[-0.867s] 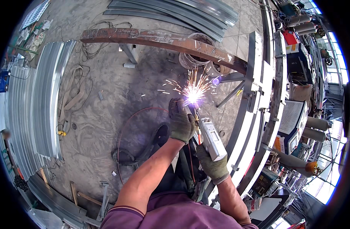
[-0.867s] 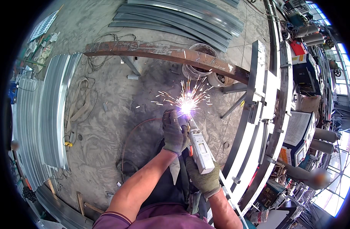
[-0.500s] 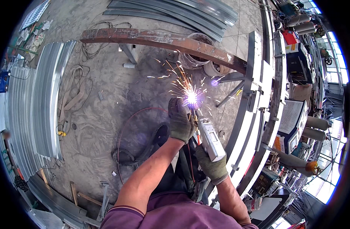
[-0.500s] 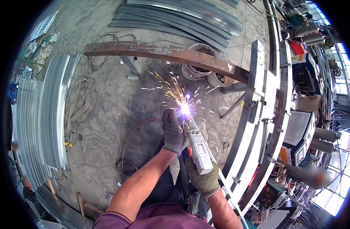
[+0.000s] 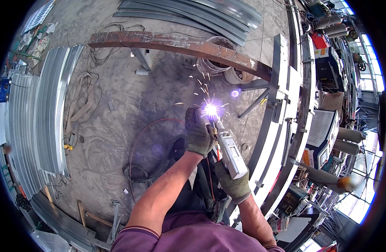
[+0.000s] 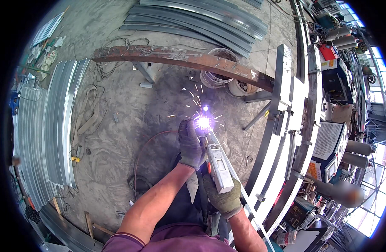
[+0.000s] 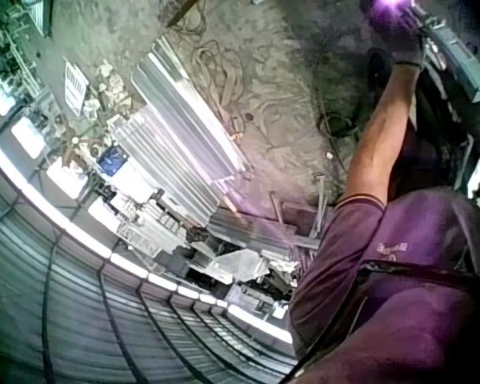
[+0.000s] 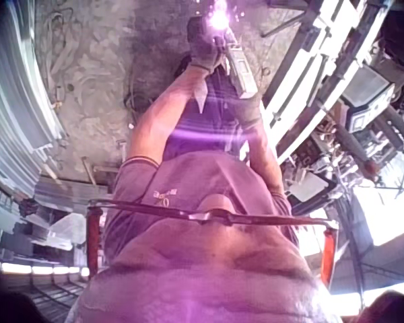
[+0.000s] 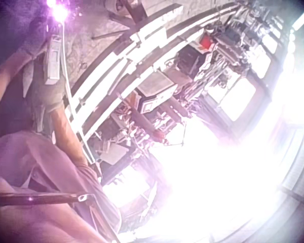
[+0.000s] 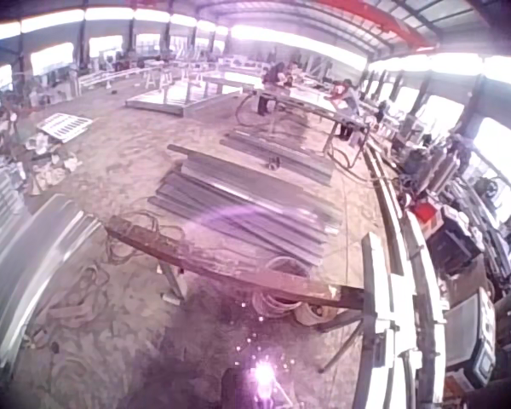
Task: The person positions and aligns metal frame components on a workbench, then uses a welding torch to join them. They repeatedly adjust the pieces and weld multiple joints, producing sparks throughout the process.
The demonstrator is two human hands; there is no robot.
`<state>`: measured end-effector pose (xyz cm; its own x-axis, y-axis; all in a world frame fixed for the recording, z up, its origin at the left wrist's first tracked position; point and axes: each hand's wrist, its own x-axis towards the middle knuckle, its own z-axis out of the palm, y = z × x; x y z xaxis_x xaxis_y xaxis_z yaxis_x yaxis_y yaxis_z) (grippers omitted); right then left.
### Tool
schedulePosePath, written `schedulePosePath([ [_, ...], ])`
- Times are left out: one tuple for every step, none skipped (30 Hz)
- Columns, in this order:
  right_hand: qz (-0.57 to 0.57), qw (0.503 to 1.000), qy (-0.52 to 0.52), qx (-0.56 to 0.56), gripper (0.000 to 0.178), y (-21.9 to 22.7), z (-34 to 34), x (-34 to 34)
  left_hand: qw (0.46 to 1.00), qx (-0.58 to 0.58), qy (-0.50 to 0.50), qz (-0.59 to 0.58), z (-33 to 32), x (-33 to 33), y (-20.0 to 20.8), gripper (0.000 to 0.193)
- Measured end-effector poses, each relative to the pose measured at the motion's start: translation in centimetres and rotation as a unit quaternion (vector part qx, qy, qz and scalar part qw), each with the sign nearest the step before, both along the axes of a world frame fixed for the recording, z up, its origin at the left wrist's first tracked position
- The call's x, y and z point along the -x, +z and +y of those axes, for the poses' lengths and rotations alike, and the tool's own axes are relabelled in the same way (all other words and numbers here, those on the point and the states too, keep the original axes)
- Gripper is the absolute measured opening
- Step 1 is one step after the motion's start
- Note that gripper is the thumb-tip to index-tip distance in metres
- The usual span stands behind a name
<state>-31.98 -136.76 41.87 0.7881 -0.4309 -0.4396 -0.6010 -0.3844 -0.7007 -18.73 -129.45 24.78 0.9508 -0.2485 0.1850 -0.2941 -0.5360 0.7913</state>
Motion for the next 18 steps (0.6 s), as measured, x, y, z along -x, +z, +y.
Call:
schedulePosePath([
  [-0.003,1.0,-0.001,0.003,0.036,0.0,0.0,0.1,1.0,0.005,-0.001,-0.003,0.0,-0.1,0.5,0.071],
  [-0.007,1.0,0.002,0.006,0.036,0.0,0.1,0.1,1.0,0.028,-0.004,0.012,0.0,-0.1,0.7,0.07],
  [-0.013,1.0,0.004,0.007,0.035,0.0,0.1,0.0,1.0,0.014,0.003,0.006,0.0,0.1,0.4,0.072],
  [-0.018,1.0,0.006,0.009,0.035,0.0,0.1,0.0,1.0,0.0,0.01,0.0,0.0,0.3,0.0,0.074],
  [-0.024,1.0,0.007,0.01,0.034,0.0,0.1,0.0,1.0,-0.013,0.017,-0.006,0.0,0.5,-0.2,0.075],
  [-0.03,0.999,0.009,0.01,0.034,0.0,0.1,0.0,1.0,-0.014,0.016,-0.007,0.1,0.6,-0.4,0.076],
  [-0.038,0.999,0.017,0.016,0.033,-0.1,0.1,0.0,1.0,-0.014,0.015,-0.008,0.2,0.6,-0.7,0.077],
  [-0.047,0.998,0.024,0.023,0.032,-0.2,0.0,0.1,1.0,0.009,-0.001,-0.015,0.2,0.3,-0.4,0.079],
  [-0.058,0.997,0.038,0.034,0.031,-0.3,-0.2,0.3,1.0,0.004,0.005,-0.001,0.1,0.1,-0.1,0.081],
  [-0.067,0.996,0.044,0.04,0.03,-0.3,-0.3,0.3,1.0,0.023,-0.002,0.009,0.0,0.1,0.3,0.082],
  [-0.078,0.995,0.052,0.045,0.03,-0.3,-0.3,0.3,0.999,0.041,-0.007,0.018,0.2,-0.1,0.5,0.083],
  [-0.086,0.994,0.053,0.045,0.029,-0.2,-0.3,0.2,0.999,0.036,-0.012,0.023,0.3,-0.1,0.5,0.083],
  [-0.095,0.993,0.053,0.044,0.029,-0.1,-0.3,0.1,0.999,0.032,-0.017,0.028,0.5,-0.2,0.4,0.084],
  [-0.082,0.994,0.056,0.041,0.028,-0.1,-0.3,0.1,0.999,0.027,-0.023,0.032,0.7,-0.3,0.5,0.085],
  [-0.069,0.995,0.058,0.038,0.027,0.0,-0.4,0.2,0.999,0.019,-0.026,0.038,0.9,-0.3,0.6,0.086],
  [-0.057,0.996,0.061,0.035,0.027,0.1,-0.4,0.2,0.999,0.012,-0.027,0.043,1.3,-0.2,0.8,0.088],
  [-0.053,0.997,0.045,0.023,0.028,0.3,-0.5,0.2,0.998,0.004,-0.029,0.048,1.5,-0.1,1.0,0.09],
  [-0.049,0.998,0.028,0.011,0.029,0.5,-0.5,0.3,0.999,-0.009,-0.017,0.04,2.0,0.5,1.9,0.092],
])
